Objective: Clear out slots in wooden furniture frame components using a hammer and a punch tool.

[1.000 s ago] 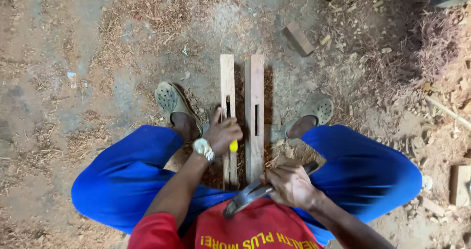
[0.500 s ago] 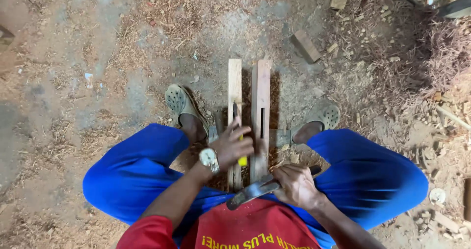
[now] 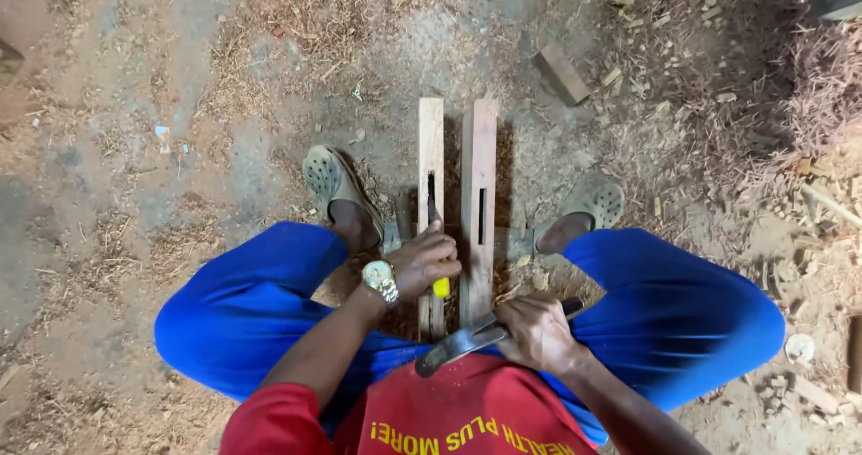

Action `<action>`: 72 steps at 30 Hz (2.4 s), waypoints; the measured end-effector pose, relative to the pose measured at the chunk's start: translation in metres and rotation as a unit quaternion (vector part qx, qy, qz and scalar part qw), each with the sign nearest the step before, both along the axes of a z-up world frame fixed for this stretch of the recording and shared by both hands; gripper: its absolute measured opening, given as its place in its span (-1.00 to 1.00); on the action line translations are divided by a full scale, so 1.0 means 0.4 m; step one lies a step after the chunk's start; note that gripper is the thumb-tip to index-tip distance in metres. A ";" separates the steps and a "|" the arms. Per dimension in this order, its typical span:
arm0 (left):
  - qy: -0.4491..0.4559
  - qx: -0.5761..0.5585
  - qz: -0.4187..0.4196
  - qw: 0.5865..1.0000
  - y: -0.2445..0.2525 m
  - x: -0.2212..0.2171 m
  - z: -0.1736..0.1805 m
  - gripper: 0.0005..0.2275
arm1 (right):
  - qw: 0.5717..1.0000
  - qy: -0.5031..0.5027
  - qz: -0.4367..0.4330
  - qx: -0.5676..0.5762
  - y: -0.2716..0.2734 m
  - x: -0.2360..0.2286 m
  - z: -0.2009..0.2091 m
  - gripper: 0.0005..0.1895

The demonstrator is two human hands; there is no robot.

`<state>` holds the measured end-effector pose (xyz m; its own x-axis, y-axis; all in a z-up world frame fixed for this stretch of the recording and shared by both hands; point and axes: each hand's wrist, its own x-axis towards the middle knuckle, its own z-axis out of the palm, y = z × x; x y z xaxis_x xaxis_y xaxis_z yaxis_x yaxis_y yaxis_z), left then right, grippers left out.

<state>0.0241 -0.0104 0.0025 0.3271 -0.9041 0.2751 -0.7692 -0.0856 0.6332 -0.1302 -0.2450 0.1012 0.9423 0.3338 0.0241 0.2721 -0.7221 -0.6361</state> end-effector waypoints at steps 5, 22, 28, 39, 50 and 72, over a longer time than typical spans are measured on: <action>-0.040 0.049 -0.042 0.997 -0.007 0.027 -0.140 -0.84 | 1.000 0.003 -0.001 0.002 0.001 -0.008 -0.010 -0.77; 0.000 0.038 -0.088 0.995 0.044 -0.067 0.014 -0.61 | 1.000 0.015 0.008 0.000 -0.002 -0.013 -0.006 -0.74; 0.080 0.088 -0.056 0.991 0.006 -0.034 0.057 -0.53 | 0.999 0.002 0.028 0.016 -0.002 0.009 0.026 -0.77; 0.131 0.125 -0.039 0.983 -0.027 0.040 0.028 -0.63 | 0.994 -0.005 0.078 0.078 -0.037 0.080 0.097 -0.65; 0.087 0.213 -0.014 0.973 -0.020 0.071 -0.011 -0.64 | 0.990 0.103 -0.059 -0.082 -0.042 0.100 0.005 -0.74; -0.057 0.027 -0.013 0.998 -0.028 0.016 0.108 -0.70 | 0.997 -0.036 -0.069 0.026 -0.066 0.033 -0.029 -0.66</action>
